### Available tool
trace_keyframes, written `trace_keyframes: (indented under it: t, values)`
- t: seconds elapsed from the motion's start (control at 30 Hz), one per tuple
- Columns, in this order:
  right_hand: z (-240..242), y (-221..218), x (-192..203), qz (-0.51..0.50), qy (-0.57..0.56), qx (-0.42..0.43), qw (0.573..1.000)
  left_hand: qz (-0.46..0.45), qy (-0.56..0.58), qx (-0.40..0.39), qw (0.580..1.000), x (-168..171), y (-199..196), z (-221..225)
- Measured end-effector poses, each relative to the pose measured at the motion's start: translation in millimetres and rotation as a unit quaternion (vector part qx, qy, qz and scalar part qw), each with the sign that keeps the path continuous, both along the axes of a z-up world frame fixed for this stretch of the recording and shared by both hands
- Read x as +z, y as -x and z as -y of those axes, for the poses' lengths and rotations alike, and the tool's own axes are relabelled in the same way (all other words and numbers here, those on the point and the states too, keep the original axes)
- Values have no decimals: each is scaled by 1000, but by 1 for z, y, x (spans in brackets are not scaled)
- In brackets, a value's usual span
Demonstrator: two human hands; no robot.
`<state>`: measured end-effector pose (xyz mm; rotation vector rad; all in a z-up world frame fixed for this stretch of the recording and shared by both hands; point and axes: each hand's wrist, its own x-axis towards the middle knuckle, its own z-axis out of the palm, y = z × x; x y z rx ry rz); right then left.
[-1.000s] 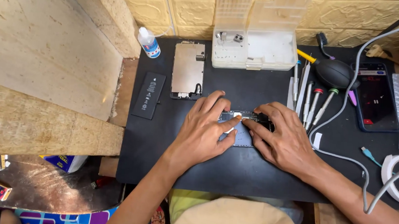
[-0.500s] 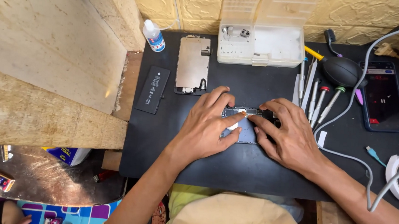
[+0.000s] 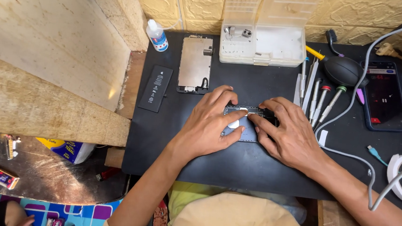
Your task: Technician disassembling or reassembling internal components of a smartphone, specifically focusing on the upper motherboard area and connectors.
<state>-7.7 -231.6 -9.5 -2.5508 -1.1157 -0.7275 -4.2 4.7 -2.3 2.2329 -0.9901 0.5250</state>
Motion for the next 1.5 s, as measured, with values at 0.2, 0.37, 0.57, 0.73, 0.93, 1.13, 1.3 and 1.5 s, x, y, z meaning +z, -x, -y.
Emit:
trace_keyframes:
  t: [0.2, 0.37, 0.57, 0.73, 0.93, 1.13, 1.3, 1.5]
  values:
    - [3, -1, -4, -5, -30, 7, 1000, -1, 13, -1, 1000, 7, 1, -4]
    - [2, 0, -2, -9, -19, 3, 1000, 21, 8, 32, 999, 30, 11, -16]
    - [1, -1, 0, 29, -4, 8, 1000, 35, 33, 65, 997, 28, 48, -30]
    - [3, 1, -6, 40, -19, 1, 999, 7, 49, 99, 994, 8, 73, -35]
    - [0, 2, -2, 20, -3, -13, 1000, -4, 65, 127, 990, -3, 77, -36]
    - [-1, 0, 0, 29, -1, -9, 1000, -9, 59, 118, 991, -1, 74, -32]
    - [4, -2, -4, 9, -25, 13, 1000, 59, -8, 75, 995, 14, 46, -7]
    - [6, 1, -5, -25, -40, -15, 999, 109, -65, 55, 990, -4, -10, 17]
